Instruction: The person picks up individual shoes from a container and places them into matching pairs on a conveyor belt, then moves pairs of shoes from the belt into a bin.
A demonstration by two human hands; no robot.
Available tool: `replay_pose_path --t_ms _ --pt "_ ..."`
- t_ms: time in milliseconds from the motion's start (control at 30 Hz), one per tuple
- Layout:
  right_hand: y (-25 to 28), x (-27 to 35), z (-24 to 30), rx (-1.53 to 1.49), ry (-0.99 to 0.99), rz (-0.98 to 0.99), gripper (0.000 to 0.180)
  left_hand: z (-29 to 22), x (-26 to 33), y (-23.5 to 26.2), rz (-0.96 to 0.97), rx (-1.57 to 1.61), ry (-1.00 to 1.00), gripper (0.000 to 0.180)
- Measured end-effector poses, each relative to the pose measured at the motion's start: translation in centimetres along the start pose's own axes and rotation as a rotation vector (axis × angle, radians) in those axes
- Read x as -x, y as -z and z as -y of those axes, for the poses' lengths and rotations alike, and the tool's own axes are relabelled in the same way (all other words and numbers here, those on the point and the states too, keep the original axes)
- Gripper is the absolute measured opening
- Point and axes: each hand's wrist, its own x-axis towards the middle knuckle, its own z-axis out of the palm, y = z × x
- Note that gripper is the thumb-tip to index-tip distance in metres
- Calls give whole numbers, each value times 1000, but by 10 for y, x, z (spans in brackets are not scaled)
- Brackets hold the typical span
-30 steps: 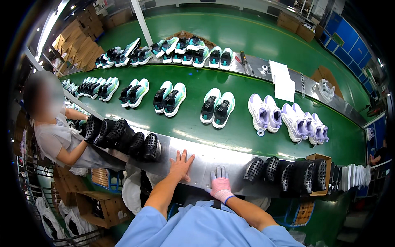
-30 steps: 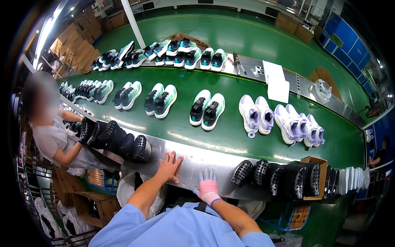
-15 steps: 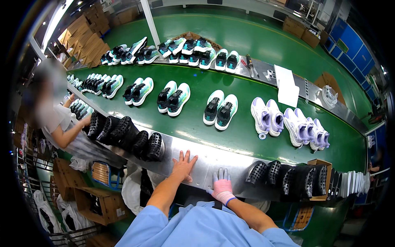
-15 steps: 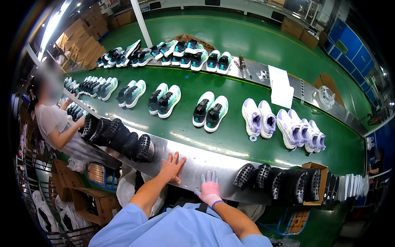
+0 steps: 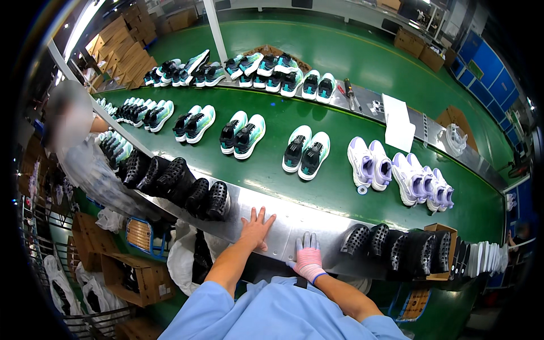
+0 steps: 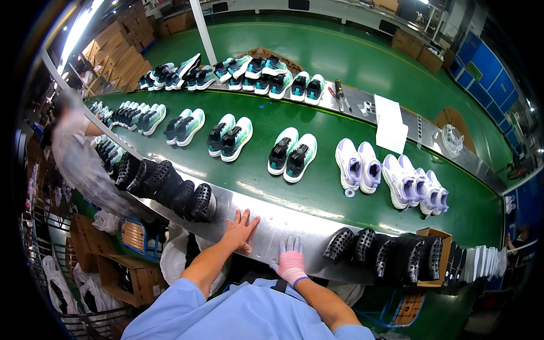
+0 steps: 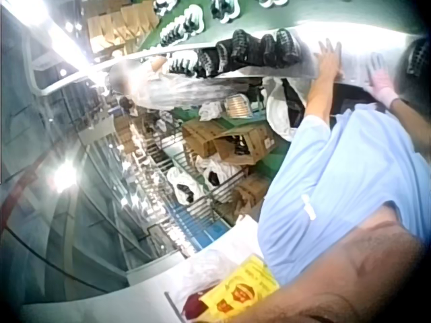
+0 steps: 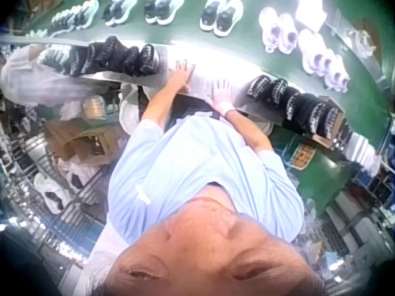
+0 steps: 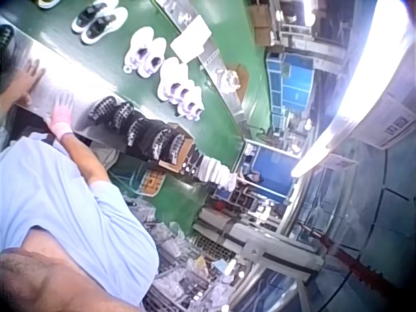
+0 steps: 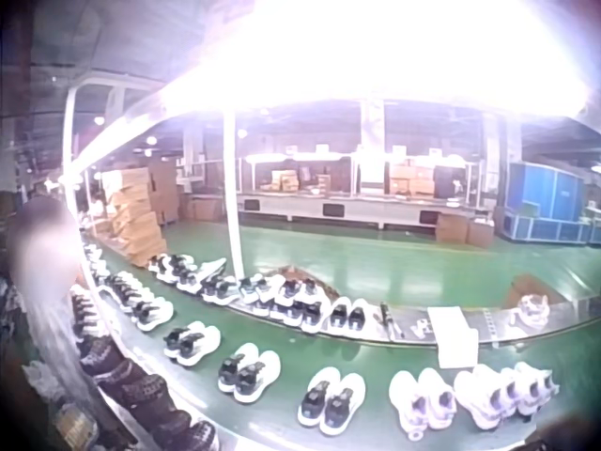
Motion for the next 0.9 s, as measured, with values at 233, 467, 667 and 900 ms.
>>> replay_pose_path --t_ms 233,467,667,900 --pt "8 -2 13 29 -7 -30 92 6 5 2 3 -4 -4 135" --pt "14 -29 4 56 -56 103 58 -5 -3 6 66 -79 14 128" --pt "16 -53 1 -8 -168 76 47 3 -48 14 20 69 -102 70" --pt "-11 -94 -31 -263 -345 56 41 32 -113 25 -397 658 -77 64"
